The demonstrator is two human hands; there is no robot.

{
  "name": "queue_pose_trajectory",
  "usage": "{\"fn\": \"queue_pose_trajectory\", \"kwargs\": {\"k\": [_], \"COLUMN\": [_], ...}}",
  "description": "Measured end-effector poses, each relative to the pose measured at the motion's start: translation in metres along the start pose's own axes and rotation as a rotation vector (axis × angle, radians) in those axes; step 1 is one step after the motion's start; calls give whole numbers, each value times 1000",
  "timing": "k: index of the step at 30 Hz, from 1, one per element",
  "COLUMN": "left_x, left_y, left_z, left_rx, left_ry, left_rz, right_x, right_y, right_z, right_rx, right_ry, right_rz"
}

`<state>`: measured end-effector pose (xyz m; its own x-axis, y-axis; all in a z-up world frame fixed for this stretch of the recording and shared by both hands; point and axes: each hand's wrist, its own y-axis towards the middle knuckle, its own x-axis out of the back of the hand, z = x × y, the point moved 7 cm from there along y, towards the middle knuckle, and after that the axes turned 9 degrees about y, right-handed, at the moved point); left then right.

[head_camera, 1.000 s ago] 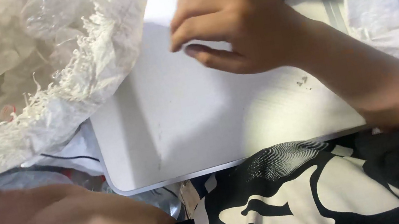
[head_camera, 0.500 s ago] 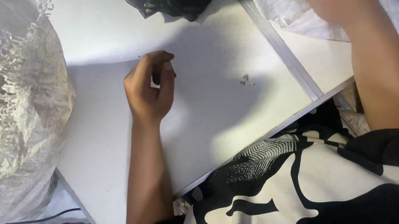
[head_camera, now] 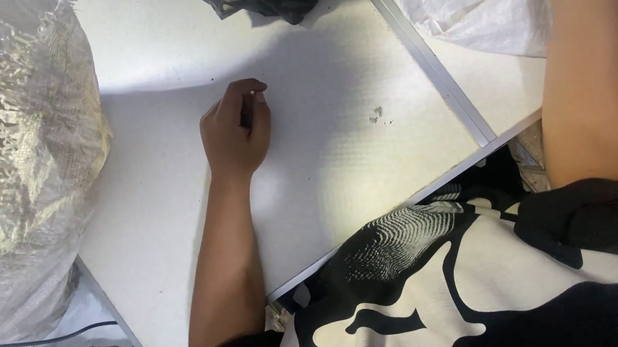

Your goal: The person repeatedly picks up empty plastic bottles from a large sack, crushes them by hand, and places them back into the sack. The person also removes bottle caps and places them into a separate black bag.

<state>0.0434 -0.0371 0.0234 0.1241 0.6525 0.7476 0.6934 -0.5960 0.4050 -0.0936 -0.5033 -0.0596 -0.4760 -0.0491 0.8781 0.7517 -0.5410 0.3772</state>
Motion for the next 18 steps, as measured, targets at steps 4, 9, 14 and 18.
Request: {"fn": "queue_pose_trajectory", "kwargs": {"k": [4, 9, 14, 18], "left_x": [-2, -9, -15, -22], "left_y": [4, -2, -9, -12], "left_z": [-9, -19, -25, -1], "left_rx": [-60, -41, -14, 80], "left_ry": [13, -95, -637, -736], "left_rz": [9, 62, 142, 94], "right_x": [94, 113, 96, 86], "right_y": [-34, -74, -105, -78], "right_z": [123, 194, 277, 331], "right_rx": [243, 212, 758, 1027], "right_ry": [266, 630, 658, 666], "right_rz": [-47, 1, 79, 237]}}
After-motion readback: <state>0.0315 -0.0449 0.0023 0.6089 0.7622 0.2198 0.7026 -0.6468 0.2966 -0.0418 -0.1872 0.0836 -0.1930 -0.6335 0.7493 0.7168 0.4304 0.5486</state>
